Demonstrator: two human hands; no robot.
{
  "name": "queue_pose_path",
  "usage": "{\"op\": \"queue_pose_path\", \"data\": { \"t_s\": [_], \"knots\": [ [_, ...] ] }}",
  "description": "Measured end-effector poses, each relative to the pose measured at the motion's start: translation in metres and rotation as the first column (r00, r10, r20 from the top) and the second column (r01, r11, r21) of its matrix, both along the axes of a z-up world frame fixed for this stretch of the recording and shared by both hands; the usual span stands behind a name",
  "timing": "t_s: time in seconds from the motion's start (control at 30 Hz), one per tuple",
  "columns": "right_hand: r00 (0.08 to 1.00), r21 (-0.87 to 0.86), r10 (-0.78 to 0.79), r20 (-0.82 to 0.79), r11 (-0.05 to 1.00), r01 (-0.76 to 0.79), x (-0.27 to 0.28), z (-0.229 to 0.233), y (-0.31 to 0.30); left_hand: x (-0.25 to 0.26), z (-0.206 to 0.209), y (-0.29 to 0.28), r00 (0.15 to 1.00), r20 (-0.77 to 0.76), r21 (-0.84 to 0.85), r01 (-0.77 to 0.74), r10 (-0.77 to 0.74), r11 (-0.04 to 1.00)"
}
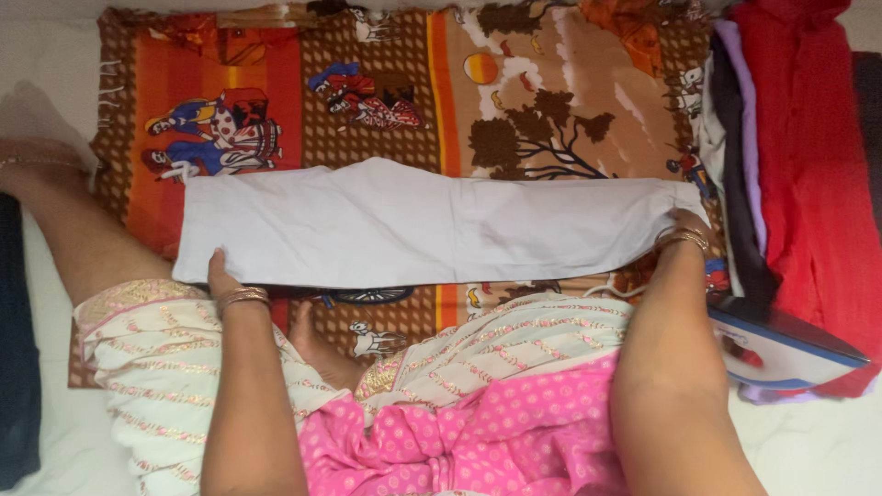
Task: The person irons a pair of white pants on a patterned mat on the floor. They use a blue and white iron to smooth the fabric, repeatedly folding and unfolding the pants to iron different sections.
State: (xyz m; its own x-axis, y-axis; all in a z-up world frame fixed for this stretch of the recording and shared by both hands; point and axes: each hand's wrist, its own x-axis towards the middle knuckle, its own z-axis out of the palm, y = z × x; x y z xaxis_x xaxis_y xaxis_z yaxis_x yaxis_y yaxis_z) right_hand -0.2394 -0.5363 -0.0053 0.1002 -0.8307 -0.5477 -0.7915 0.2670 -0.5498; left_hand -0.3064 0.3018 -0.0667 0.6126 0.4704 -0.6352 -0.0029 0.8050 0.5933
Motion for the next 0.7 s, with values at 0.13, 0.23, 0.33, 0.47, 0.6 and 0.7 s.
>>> {"op": "queue_pose_path", "data": {
  "t_s": [0.13, 0.23, 0.33, 0.47, 0.6, 0.7],
  "knots": [
    [0.892, 0.052, -0.046, 0.449, 0.998, 0.025, 0.007, 0.014, 0.003, 0.050, 0.022, 0.019, 0.982, 0.175, 0.091, 0.056, -0.071, 0.994],
    [0.600, 0.200, -0.106, 0.793, 0.975, -0.092, 0.014, 0.037, 0.002, 0.096, 0.077, 0.040, 0.930, 0.342, 0.160, 0.081, -0.132, 0.984],
    [0.185, 0.230, -0.164, 0.969, 0.872, -0.432, 0.019, 0.055, -0.005, 0.122, 0.142, 0.062, 0.984, 0.168, 0.471, -0.027, -0.060, 0.882],
    [0.356, 0.281, -0.147, 0.923, 0.889, -0.361, 0.027, 0.035, -0.013, 0.107, 0.175, 0.074, 0.991, 0.089, 0.628, 0.026, -0.104, 0.778],
    [0.822, 0.181, 0.053, 0.568, 0.965, -0.187, 0.009, -0.018, -0.005, 0.074, 0.122, 0.065, 0.963, -0.268, 0.670, 0.174, 0.015, 0.722],
    [0.954, 0.117, 0.186, 0.236, 0.969, -0.218, 0.012, -0.030, 0.000, 0.054, 0.062, 0.058, 0.852, -0.516, 0.599, 0.281, 0.094, 0.750]
  ]
}}
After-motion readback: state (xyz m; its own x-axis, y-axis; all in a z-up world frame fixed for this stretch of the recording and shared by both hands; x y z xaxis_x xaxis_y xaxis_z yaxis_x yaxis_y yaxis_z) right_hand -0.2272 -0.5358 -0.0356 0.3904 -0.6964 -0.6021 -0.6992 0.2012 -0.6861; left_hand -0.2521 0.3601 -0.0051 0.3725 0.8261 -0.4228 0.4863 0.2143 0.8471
